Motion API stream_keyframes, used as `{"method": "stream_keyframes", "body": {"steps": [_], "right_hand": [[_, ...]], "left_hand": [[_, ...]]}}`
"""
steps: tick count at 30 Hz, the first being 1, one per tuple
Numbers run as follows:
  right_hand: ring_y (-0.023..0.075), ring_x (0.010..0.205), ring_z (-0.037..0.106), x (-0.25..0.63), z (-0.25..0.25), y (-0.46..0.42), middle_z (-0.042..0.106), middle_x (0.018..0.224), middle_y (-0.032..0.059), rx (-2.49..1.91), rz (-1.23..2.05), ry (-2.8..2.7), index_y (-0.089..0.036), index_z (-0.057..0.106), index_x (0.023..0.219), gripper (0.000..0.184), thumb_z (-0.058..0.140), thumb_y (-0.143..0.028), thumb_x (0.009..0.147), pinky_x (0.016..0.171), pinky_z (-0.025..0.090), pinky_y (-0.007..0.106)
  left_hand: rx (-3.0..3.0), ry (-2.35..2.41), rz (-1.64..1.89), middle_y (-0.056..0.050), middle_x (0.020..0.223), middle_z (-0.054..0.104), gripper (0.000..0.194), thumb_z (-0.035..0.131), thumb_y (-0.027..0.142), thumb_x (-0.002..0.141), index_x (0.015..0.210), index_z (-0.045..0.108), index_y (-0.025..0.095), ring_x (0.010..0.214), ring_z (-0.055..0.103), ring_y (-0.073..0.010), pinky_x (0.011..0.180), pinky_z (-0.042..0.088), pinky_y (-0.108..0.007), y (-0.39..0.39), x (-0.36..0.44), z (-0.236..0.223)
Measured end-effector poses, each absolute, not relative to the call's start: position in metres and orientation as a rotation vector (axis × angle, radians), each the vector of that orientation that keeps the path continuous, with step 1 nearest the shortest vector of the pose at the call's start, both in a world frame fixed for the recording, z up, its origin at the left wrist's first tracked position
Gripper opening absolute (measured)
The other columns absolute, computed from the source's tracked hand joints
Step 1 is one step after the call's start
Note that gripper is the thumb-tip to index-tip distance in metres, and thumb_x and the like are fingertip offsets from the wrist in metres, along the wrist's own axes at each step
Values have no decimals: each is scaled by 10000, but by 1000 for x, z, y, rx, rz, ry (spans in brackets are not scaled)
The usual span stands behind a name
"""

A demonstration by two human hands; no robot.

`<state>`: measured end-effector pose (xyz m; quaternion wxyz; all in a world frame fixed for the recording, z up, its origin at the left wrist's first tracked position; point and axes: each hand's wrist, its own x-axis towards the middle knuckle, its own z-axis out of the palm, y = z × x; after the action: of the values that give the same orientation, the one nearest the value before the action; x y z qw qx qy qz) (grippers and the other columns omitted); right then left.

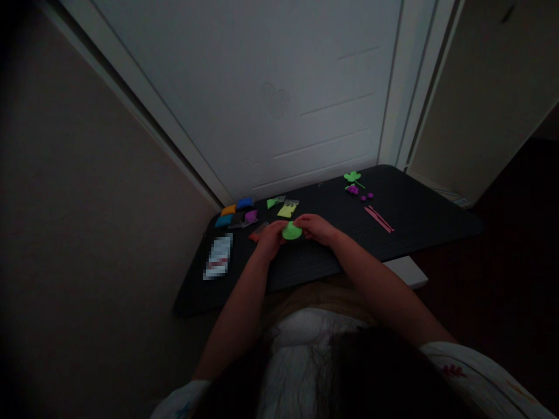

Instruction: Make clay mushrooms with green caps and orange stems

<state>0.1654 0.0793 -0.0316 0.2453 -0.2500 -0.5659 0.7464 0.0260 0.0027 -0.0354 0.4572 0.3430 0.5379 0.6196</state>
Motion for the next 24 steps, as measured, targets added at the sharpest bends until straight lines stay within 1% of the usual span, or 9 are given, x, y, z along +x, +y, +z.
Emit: {"method": "stream_keyframes", "body": {"steps": [3, 6, 9, 13, 19, 24], "right_hand": [[32, 414, 348, 165, -31, 80, 425, 496, -63, -690, 2021, -1547, -167, 548, 732, 204, 637, -331, 650, 367, 244, 156], [34, 415, 353, 165, -32, 80, 428, 497, -64, -702, 1993, -1556, -171, 539, 744, 220, 642, -339, 645, 371, 256, 158], [35, 422, 364, 164, -34, 80, 430, 503, -65, -714, 1957, -1571, -176, 536, 753, 223, 639, -344, 648, 378, 268, 156], [41, 434, 382, 163, -36, 81, 441, 511, -58, -735, 1906, -1598, -177, 540, 750, 205, 624, -342, 662, 386, 287, 157], [48, 471, 421, 162, -38, 83, 489, 575, -34, -781, 1809, -1625, -170, 562, 740, 168, 608, -316, 671, 413, 325, 164], [54, 482, 432, 162, -38, 82, 502, 584, -27, -794, 1795, -1655, -169, 578, 735, 173, 605, -327, 670, 431, 339, 174]], "left_hand": [[838, 1320, 1521, 21, 584, 527, 228, 588, 275, 605, 790, 605, 144, 463, 471, -73, 382, 287, -175, 3, 24, -35], [841, 1344, 1520, 30, 560, 514, 253, 589, 245, 587, 819, 604, 145, 437, 451, -66, 381, 287, -177, 4, 23, -36], [850, 1388, 1526, 43, 518, 491, 275, 605, 249, 584, 839, 608, 148, 415, 428, -60, 380, 283, -177, 5, 21, -39], [861, 1429, 1534, 44, 518, 488, 289, 619, 275, 593, 855, 606, 154, 415, 424, -58, 378, 278, -173, 6, 20, -40], [897, 1439, 1519, 40, 526, 483, 243, 638, 325, 597, 754, 602, 143, 434, 438, -59, 389, 285, -172, 6, 21, -39], [910, 1430, 1506, 43, 522, 482, 217, 643, 318, 587, 707, 598, 143, 435, 425, -53, 396, 276, -172, 5, 22, -39]]}}
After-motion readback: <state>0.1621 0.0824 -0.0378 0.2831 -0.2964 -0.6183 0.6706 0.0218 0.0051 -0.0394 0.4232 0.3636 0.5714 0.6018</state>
